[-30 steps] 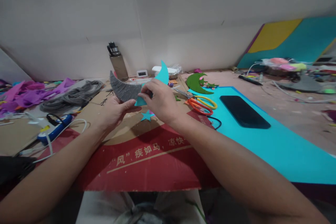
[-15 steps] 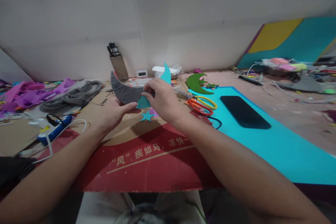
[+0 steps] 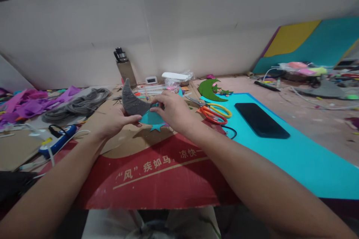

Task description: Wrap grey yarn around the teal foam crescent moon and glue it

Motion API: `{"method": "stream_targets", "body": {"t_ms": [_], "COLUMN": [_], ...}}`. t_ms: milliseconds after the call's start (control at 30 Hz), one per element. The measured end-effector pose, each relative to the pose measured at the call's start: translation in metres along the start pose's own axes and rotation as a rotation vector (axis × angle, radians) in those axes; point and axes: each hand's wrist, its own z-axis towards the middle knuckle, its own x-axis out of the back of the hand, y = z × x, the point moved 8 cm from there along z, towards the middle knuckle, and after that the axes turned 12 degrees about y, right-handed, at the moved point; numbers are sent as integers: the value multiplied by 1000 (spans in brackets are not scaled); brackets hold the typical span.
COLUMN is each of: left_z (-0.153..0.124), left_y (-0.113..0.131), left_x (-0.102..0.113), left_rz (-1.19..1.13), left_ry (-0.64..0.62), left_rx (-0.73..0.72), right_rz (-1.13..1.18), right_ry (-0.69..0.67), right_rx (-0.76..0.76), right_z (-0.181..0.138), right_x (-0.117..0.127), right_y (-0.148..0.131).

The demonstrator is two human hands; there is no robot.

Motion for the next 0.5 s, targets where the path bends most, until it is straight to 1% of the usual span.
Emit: {"method": "stream_targets", "body": {"t_ms": [133,267,500], "left_z": [2,4,12], "left_y": [-5,-9,-3], "left_x": [0,5,29], "left_rz": [-43,-36,51], "left_ry": [-16,14,140], "left_rx": [6,18,-22], "right_rz": [19,41,50], "right_ry": [-34,-63,-99], "right_rx": [-35,-46,-49], "right_z": [1,1,0], "right_x": [-2,-4,-7], "right_y": [2,5,9]}}
